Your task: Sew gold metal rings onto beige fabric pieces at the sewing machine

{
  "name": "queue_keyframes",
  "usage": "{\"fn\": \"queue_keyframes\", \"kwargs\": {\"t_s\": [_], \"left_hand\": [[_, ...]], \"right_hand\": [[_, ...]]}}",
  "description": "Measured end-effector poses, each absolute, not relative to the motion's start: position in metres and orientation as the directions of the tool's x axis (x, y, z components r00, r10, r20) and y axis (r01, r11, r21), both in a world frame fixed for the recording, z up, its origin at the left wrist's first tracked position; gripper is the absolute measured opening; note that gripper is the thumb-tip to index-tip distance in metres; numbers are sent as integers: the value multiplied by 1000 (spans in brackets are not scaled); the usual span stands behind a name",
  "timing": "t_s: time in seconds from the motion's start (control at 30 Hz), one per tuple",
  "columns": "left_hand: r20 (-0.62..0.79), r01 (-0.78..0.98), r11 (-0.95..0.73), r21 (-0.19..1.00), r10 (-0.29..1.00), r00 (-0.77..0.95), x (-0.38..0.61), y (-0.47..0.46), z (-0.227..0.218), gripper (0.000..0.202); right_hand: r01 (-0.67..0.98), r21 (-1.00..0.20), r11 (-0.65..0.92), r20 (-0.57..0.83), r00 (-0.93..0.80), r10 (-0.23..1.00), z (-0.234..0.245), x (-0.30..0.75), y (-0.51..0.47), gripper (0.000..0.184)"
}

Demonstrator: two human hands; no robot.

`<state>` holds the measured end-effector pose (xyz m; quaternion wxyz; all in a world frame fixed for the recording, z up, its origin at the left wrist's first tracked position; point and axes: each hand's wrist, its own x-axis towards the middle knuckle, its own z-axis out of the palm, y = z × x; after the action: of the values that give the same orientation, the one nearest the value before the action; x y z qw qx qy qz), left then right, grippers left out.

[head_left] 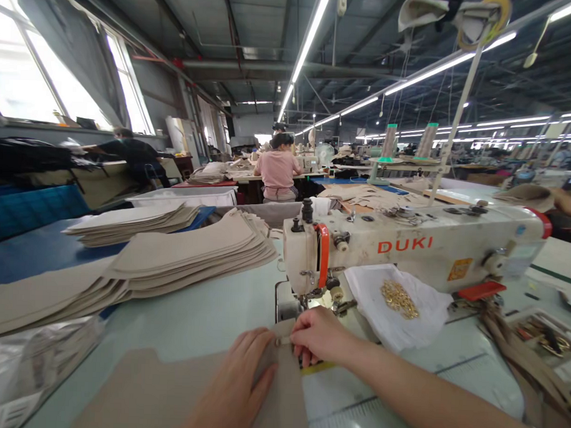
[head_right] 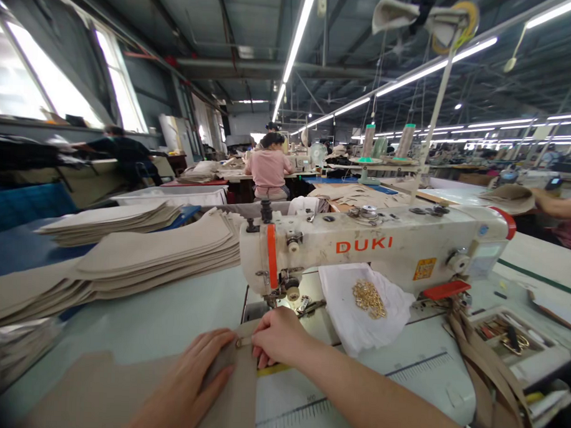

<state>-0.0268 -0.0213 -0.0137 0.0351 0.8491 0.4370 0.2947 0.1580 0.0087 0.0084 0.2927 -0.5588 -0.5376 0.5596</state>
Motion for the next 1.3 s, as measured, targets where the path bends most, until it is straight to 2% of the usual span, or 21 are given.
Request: {"fn": "queue_keyframes", "kwargs": {"t_s": [0.13,0.33,0.53,0.63,0.73,0.87,0.97,1.03,1.1,1.3], "left_hand": [[468,659,-673,336,727,503,-15,-14,0,17],[464,628,-737,250,661,590,1,-2,6,27],[489,612,-761,215,627,606,7,2,2,25],[481,609,-758,234,635,605,7,3,0,24],[463,622,-741,255,658,594,7,3,0,23],[450,639,-722,265,679,580,6,3,0,21],[447,640,-721,265,680,581,5,3,-2,21],[450,633,-726,268,676,584,5,3,-4,22],[458,626,-730,275,672,582,5,3,-4,21],[467,615,-726,309,679,567,7,3,0,20]], "right_hand": [[293,-920,-262,-331,-217,918,10,157,13,21],[342,-911,-229,-317,-229,920,9,159,17,24],[458,-878,-137,-266,-231,936,8,159,21,26],[550,-834,-37,-185,-216,959,11,163,15,25],[654,-741,153,15,-211,977,14,174,2,17],[714,-565,413,214,-357,909,11,190,-15,17],[757,-313,573,294,-497,817,4,194,-20,19],[769,-166,617,310,-553,773,1,193,-19,17],[773,-128,621,307,-565,766,0,193,-18,15],[763,-129,633,295,-580,759,2,191,-18,16]]}}
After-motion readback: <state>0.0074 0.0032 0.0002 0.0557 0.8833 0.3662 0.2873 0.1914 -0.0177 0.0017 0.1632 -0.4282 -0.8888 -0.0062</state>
